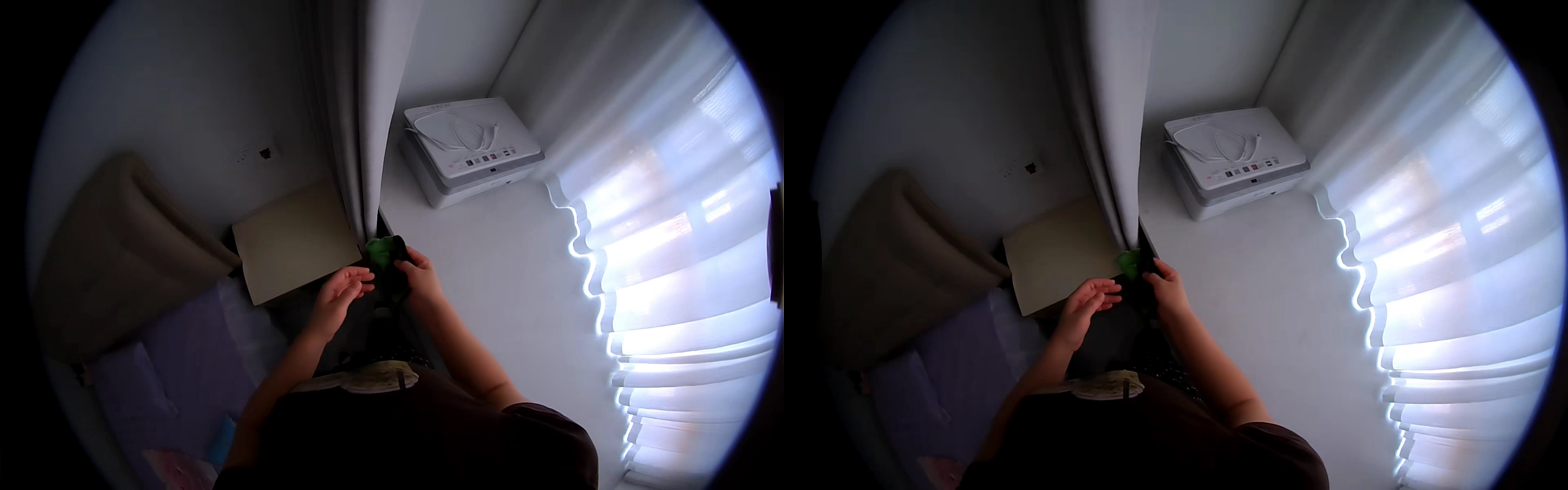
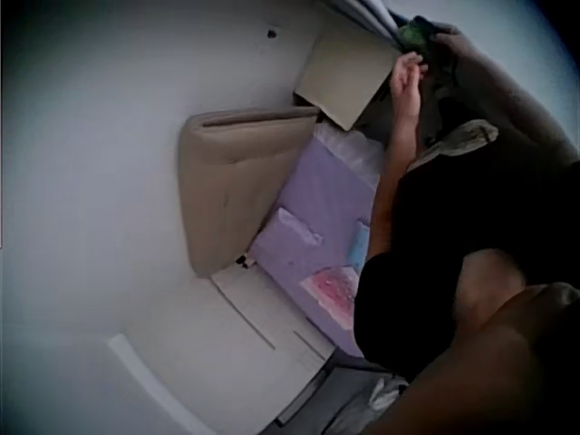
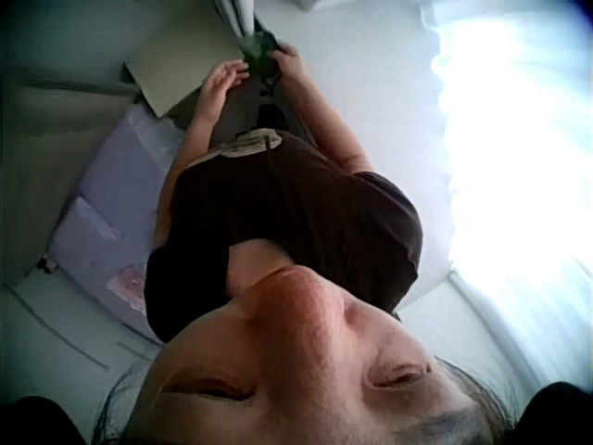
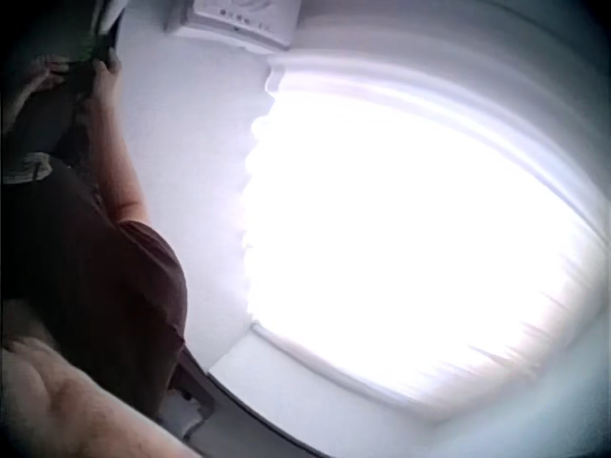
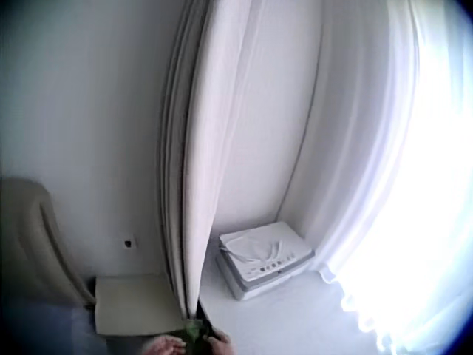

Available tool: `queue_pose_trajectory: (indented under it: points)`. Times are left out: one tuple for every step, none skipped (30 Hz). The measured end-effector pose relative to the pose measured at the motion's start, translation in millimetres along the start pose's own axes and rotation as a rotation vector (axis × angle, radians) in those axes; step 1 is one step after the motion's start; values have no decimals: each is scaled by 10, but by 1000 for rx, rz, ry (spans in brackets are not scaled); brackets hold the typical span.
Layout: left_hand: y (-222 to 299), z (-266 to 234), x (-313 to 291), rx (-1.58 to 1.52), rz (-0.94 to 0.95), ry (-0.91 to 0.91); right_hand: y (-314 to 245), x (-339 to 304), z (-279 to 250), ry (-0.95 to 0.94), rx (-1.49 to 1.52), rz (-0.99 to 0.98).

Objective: The person wipes a desk, the top of a printer, a nightstand, and a headboard using a cloth, then rinses and wrings the cloth in a basin of water and carries the basin into another room to empty it.

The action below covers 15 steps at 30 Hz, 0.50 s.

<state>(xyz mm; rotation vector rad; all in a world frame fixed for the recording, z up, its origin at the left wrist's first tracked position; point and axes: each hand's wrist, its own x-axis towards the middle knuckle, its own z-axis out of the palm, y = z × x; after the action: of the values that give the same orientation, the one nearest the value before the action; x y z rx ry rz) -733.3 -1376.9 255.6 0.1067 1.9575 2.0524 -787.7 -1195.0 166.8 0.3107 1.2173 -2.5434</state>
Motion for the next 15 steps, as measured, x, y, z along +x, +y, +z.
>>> queue_pose_trajectory:
  points:
    - [7, 8, 114, 7, -5, -2, -110, 167, -116, 27, 7, -44]
    - [-4, 31, 226, 20, -33, 31, -239, 324, -264, 57, 14, -89]
    - [-12, 72, 350, 34, -61, 62, -379, 479, -428, 145, -3, -126]
    - [3, 134, 487, 40, -67, 54, -555, 643, -600, 171, 15, -162]
    - [26, 207, 626, 61, -91, 47, -704, 828, -807, 185, 26, -193]
    - [51, 253, 759, 82, -114, 41, -851, 991, -960, 197, 37, -223]
    - [70, 296, 888, 88, -122, 31, -973, 1130, -1115, 246, 46, -247]
    - [85, 337, 1016, 113, -153, 29, -1090, 1261, -1276, 296, 53, -272]
    - [78, 371, 1122, 136, -184, 34, -1210, 1378, -1420, 334, 73, -270]
    - [55, 411, 1248, 137, -193, 24, -1343, 1495, -1595, 376, 104, -268]
    - [30, 451, 1374, 138, -217, 39, -1486, 1614, -1787, 395, 103, -296]
    - [0, 490, 1518, 139, -237, 54, -1637, 1748, -1985, 412, 101, -328]
    - [-26, 519, 1633, 134, -261, 69, -1789, 1837, -2108, 442, 132, -348]
    - [-38, 547, 1730, 135, -265, 65, -1938, 1922, -2224, 472, 163, -368]
    - [-47, 597, 1831, 146, -304, 62, -2069, 2008, -2416, 540, 180, -393]
